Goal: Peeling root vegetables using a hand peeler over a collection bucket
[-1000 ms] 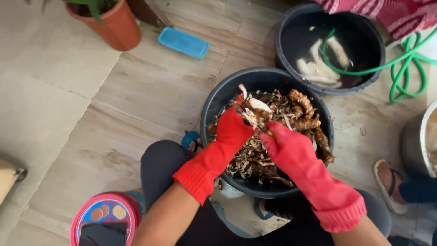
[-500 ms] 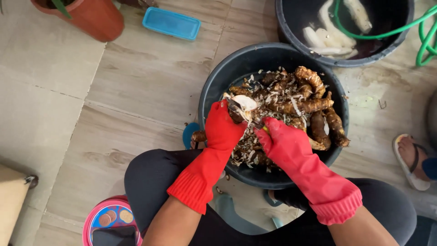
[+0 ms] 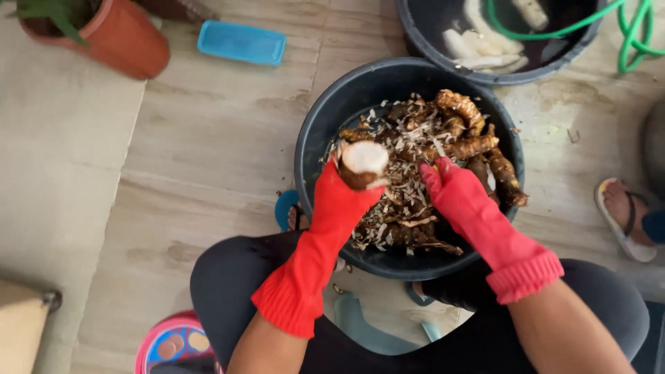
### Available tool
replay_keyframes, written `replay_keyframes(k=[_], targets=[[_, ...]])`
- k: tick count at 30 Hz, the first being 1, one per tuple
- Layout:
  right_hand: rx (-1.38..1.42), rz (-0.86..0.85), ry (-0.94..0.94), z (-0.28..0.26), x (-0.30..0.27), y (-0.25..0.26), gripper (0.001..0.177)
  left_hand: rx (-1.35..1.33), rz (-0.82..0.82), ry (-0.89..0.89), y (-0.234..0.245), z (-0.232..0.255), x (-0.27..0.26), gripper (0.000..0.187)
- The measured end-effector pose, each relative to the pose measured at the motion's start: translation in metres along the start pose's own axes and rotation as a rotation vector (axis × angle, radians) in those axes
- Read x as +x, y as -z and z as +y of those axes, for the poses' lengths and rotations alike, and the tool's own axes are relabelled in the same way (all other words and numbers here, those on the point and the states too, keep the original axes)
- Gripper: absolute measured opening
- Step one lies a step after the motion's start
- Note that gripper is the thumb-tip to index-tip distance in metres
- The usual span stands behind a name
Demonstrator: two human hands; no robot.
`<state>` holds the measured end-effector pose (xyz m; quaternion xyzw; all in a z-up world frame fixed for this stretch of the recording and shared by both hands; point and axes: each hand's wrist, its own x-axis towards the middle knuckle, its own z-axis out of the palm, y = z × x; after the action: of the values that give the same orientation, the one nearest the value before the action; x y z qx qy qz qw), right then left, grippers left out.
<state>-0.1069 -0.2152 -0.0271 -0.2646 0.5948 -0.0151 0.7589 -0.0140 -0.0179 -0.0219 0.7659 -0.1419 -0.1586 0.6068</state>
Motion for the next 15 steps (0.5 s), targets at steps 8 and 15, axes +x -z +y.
replay_keyframes(k=[8, 15], targets=[[-1.473, -0.033, 1.008, 0.032, -0.039, 0.000, 0.041, -0.448, -0.150, 0.472, 0.020, 0.038, -0.013, 0.069], [-1.352, -0.068, 1.115, 0.031, -0.045, 0.001, 0.040, -0.808, -0.203, 0.697, 0.015, 0.097, -0.015, 0.057]])
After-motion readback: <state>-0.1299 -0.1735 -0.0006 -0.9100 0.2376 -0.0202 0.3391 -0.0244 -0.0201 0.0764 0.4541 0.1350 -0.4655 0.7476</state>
